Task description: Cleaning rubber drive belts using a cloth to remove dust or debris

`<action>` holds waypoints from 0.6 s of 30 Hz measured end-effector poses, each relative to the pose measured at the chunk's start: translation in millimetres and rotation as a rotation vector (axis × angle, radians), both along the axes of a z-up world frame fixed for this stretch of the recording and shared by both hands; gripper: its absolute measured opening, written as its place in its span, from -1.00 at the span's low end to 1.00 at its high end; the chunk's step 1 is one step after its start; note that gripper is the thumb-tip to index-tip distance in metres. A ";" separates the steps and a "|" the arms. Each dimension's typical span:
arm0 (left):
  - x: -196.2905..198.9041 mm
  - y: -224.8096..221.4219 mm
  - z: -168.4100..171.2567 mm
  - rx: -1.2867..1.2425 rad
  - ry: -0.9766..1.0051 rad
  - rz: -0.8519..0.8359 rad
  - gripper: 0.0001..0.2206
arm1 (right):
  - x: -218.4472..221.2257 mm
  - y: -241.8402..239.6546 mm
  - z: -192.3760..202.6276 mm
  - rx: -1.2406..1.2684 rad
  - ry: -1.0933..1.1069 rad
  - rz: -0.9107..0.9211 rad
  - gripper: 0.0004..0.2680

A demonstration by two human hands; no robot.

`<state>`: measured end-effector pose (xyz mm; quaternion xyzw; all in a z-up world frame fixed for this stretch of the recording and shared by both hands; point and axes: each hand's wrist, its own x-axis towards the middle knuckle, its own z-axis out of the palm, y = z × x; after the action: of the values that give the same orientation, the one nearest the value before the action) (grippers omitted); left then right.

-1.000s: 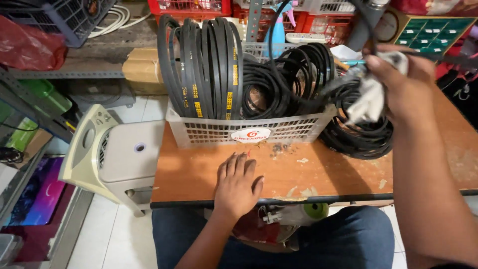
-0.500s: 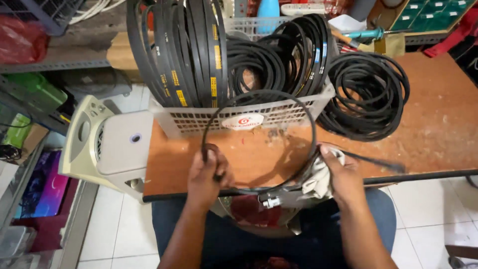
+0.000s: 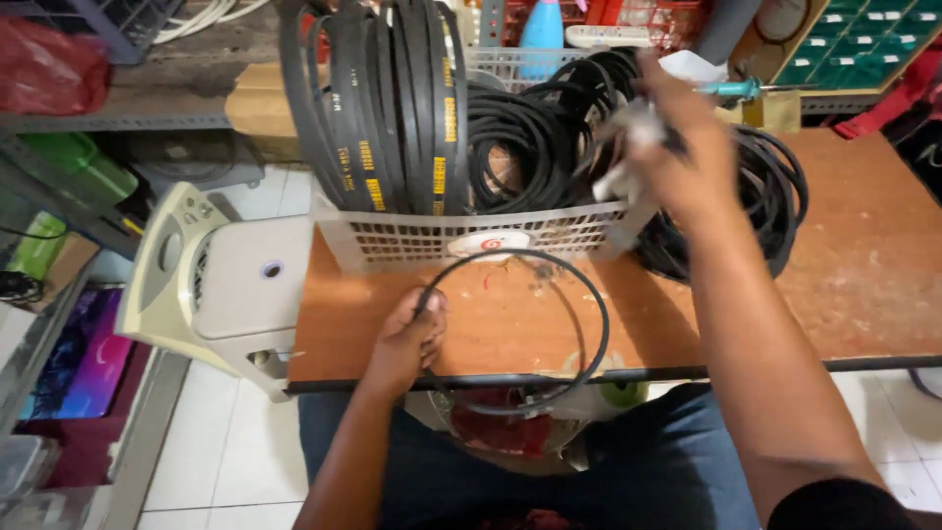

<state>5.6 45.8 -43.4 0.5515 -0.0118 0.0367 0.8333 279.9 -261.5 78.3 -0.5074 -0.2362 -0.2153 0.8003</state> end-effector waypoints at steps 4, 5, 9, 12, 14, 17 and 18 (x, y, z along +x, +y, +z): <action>1.3 1.0 -0.2 -0.059 -0.055 -0.005 -0.81 | -55.8 32.3 35.7 -1.299 -0.427 -0.517 -0.35; -5.5 -1.6 -1.7 -0.070 -0.065 -0.013 -0.81 | -69.3 28.1 36.4 -1.186 -0.420 -0.493 -0.38; -1.2 3.7 1.5 -0.033 -0.105 -0.074 -0.80 | -119.0 -8.2 13.5 -0.986 -0.479 -0.645 -0.62; 2.3 1.5 -7.2 -0.135 -0.110 -0.135 -0.69 | -143.3 -38.9 -80.0 -0.628 -0.240 -0.713 -0.91; 6.5 -7.2 -5.2 -0.181 -0.010 0.142 -0.74 | -161.0 -74.8 -185.6 -0.631 -0.177 -0.858 -0.89; 7.2 -5.7 4.8 -0.070 -0.009 0.242 -0.71 | -212.2 -63.0 -194.4 -0.704 -0.410 -0.580 -0.83; 11.5 -5.1 -4.0 -0.064 0.004 0.250 -0.71 | -207.9 -62.5 -192.2 -0.702 -0.398 -0.569 -0.83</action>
<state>17.1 40.6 -47.4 0.5217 0.0599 0.1395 0.8395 72.0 -324.0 -113.9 -0.7397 -0.2949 -0.4256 0.4298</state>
